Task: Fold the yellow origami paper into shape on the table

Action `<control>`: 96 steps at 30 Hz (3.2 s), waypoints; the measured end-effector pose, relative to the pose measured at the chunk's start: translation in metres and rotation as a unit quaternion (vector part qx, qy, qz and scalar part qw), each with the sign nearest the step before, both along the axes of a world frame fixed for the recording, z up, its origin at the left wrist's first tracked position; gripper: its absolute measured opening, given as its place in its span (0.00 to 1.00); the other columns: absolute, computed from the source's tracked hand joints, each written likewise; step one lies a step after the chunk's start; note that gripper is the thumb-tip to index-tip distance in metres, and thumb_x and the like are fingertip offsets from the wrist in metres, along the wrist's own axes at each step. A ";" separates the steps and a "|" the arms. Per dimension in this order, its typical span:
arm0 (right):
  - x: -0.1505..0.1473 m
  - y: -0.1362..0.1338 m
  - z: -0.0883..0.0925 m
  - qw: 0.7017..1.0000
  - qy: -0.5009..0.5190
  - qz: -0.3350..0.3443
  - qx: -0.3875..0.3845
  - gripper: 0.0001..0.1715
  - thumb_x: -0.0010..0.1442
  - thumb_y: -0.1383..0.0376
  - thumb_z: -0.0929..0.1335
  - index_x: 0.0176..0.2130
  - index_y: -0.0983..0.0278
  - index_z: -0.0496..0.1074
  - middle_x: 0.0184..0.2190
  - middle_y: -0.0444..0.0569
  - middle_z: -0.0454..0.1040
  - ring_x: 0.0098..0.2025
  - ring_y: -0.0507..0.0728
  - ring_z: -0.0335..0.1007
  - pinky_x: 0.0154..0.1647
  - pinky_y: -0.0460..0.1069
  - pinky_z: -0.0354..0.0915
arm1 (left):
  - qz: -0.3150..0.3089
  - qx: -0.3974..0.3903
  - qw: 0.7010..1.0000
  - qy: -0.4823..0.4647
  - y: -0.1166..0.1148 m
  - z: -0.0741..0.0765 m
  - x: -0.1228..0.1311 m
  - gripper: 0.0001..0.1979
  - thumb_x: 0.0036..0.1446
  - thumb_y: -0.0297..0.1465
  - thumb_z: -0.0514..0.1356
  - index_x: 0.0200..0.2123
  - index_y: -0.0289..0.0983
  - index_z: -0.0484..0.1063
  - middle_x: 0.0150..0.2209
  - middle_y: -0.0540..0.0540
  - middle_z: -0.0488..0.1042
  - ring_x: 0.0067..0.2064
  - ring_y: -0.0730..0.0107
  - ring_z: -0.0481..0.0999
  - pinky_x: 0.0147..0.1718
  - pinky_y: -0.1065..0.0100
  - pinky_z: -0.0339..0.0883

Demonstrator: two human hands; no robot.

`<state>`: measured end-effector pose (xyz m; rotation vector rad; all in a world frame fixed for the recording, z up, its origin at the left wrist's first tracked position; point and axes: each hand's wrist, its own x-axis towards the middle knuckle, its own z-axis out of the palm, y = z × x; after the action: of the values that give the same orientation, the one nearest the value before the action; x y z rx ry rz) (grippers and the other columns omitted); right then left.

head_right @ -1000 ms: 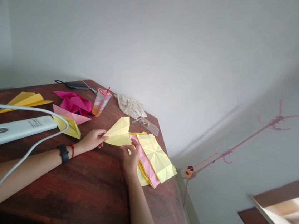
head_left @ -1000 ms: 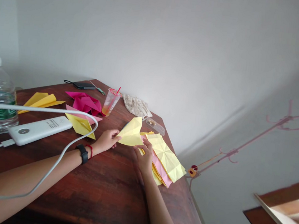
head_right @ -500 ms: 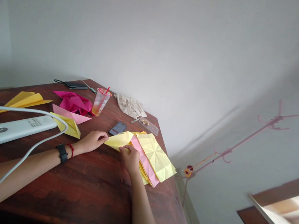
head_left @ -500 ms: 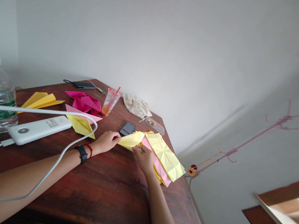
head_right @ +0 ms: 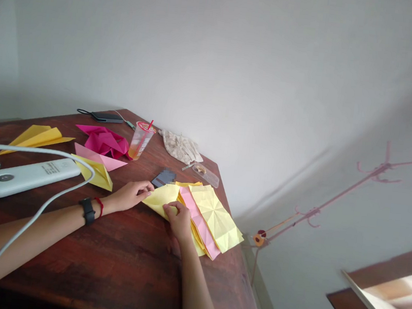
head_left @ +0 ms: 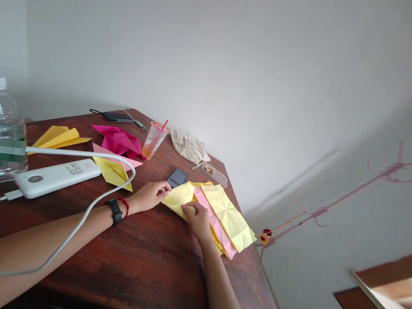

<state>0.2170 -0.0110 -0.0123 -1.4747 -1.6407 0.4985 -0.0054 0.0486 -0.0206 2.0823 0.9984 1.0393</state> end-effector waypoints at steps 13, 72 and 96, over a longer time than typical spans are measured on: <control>-0.004 -0.002 0.005 1.000 -0.001 0.014 -0.003 0.19 0.57 0.51 0.70 0.34 0.65 0.79 0.32 0.52 0.80 0.36 0.60 0.74 0.36 0.50 0.67 | -0.038 0.003 0.999 -0.009 -0.008 0.006 0.004 0.12 0.58 0.39 0.62 0.39 0.37 0.80 0.43 0.43 0.83 0.44 0.59 0.81 0.43 0.68 0.69; -0.007 -0.004 -0.001 0.990 -0.065 0.116 -0.042 0.20 0.65 0.55 0.65 0.43 0.61 0.83 0.41 0.50 0.83 0.41 0.64 0.78 0.45 0.55 0.70 | -0.034 0.089 0.978 0.188 -0.005 -0.001 0.002 0.16 0.63 0.42 0.59 0.35 0.41 0.84 0.55 0.39 0.77 0.56 0.51 0.75 0.55 0.59 0.63; -0.002 -0.001 -0.003 0.988 -0.060 0.131 -0.063 0.23 0.66 0.53 0.64 0.43 0.64 0.82 0.41 0.53 0.82 0.42 0.63 0.76 0.45 0.53 0.67 | -0.021 0.076 0.968 0.239 -0.012 0.008 0.001 0.17 0.62 0.44 0.60 0.41 0.40 0.84 0.58 0.38 0.75 0.55 0.51 0.76 0.53 0.61 0.66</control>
<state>0.2150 -0.0122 -0.0157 -1.4085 -1.9417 0.6798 -0.0040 0.0370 -0.0125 2.5388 1.1203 0.6141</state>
